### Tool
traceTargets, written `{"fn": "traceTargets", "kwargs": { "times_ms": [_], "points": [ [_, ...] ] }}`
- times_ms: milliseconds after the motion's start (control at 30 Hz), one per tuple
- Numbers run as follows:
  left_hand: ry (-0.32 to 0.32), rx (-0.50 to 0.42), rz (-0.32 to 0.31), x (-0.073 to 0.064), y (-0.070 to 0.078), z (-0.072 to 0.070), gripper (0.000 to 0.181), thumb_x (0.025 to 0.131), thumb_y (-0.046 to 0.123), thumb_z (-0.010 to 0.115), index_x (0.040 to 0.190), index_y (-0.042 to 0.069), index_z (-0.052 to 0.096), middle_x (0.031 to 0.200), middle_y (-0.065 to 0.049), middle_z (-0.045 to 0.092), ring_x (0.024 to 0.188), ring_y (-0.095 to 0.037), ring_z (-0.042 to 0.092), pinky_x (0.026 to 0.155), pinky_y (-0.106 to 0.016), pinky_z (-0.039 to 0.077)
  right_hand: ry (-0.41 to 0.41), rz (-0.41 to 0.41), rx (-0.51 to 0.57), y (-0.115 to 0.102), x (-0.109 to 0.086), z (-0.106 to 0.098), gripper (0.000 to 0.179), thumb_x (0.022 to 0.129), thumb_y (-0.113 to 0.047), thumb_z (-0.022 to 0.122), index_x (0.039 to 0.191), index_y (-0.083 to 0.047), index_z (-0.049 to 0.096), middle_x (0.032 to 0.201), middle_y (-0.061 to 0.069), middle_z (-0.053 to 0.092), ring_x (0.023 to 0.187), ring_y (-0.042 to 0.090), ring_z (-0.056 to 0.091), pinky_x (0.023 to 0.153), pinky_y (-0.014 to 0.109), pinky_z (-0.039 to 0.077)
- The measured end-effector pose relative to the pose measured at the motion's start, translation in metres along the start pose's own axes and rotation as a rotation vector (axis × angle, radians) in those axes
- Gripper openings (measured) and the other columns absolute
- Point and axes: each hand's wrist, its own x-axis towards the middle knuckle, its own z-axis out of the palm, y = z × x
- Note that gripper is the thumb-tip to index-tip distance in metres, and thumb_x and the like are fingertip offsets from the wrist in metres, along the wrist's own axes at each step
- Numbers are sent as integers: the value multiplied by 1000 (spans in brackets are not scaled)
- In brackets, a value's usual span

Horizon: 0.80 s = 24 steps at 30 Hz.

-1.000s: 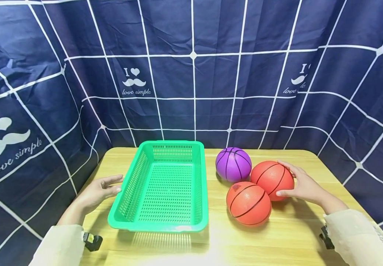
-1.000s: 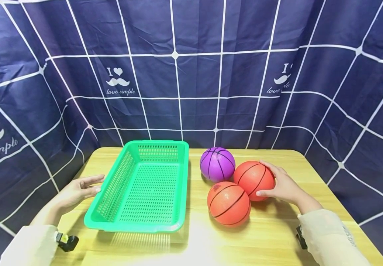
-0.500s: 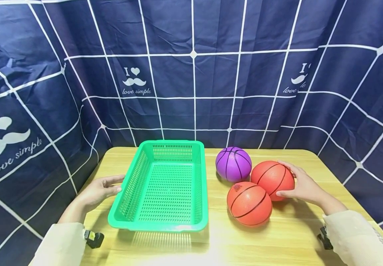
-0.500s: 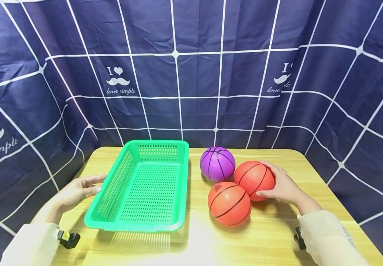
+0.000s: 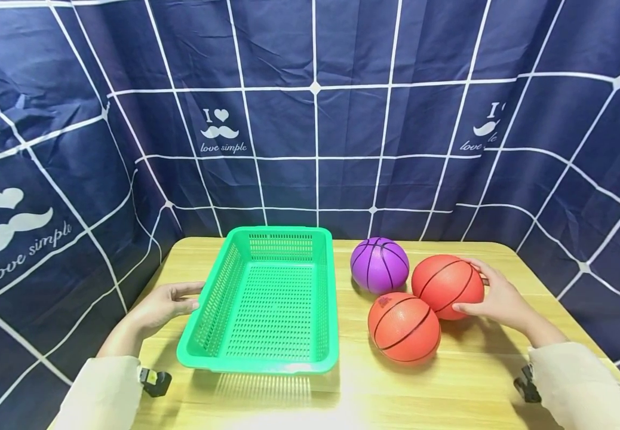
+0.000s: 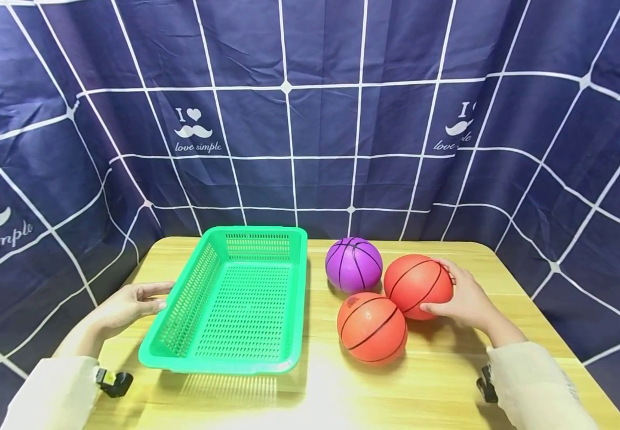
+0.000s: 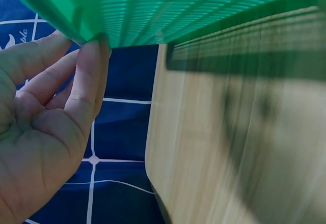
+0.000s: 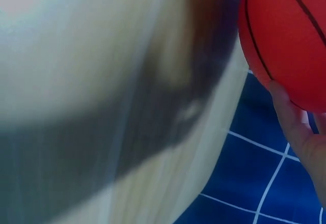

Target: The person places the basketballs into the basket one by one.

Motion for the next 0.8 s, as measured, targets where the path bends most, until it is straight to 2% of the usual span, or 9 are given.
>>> {"fn": "traceTargets", "kwargs": {
  "times_ms": [100, 233, 300, 400, 467, 633, 800],
  "points": [
    [-3, 2, 16, 0, 1, 0, 50, 93, 5, 59, 135, -16, 41, 131, -29, 50, 118, -35, 49, 94, -34, 45, 43, -13, -24, 0, 2, -8, 96, 60, -17, 91, 140, -5, 40, 124, 19, 50, 104, 33, 52, 77, 52, 46],
    [16, 14, 2, 0, 3, 2, 49, 92, 5, 59, 134, -15, 42, 130, -28, 51, 115, -34, 54, 93, -36, 46, 112, -42, 3, -1, 7, -20, 95, 59, -9, 91, 139, -4, 41, 121, 3, 51, 99, 4, 49, 77, 23, 42],
    [32, 33, -10, 0, 4, 3, 49, 92, 5, 59, 134, -14, 44, 130, -27, 52, 113, -34, 55, 93, -39, 46, 136, -47, 21, -4, 9, -27, 96, 59, -6, 90, 141, -5, 40, 121, 0, 49, 96, -6, 46, 74, 13, 38],
    [52, 58, -22, 1, 6, 4, 48, 91, 5, 60, 134, -12, 45, 129, -27, 53, 112, -35, 56, 93, -43, 46, 155, -31, 13, -14, 14, -37, 97, 62, -8, 89, 143, -7, 37, 122, 8, 49, 94, -9, 43, 73, 12, 35],
    [59, 63, -27, 1, 6, 4, 48, 91, 4, 60, 134, -12, 46, 129, -27, 53, 112, -37, 56, 93, -45, 46, 166, -22, 4, -21, 18, -43, 97, 62, -9, 89, 144, -9, 37, 119, 8, 50, 92, -8, 44, 72, 15, 35],
    [61, 61, -23, 0, 6, 4, 49, 91, 5, 61, 134, -12, 45, 131, -28, 51, 113, -38, 55, 93, -45, 46, 178, -22, 16, -41, 35, -49, 96, 63, -10, 89, 144, -13, 37, 116, -3, 51, 91, -8, 47, 73, 15, 35],
    [65, 61, -24, -1, 6, 5, 48, 91, 6, 60, 133, -12, 46, 130, -27, 52, 113, -37, 55, 93, -44, 46, 163, -30, 33, -67, 54, -48, 97, 64, -9, 88, 145, -14, 36, 124, 19, 53, 88, -8, 49, 72, 11, 38]
  ]
}}
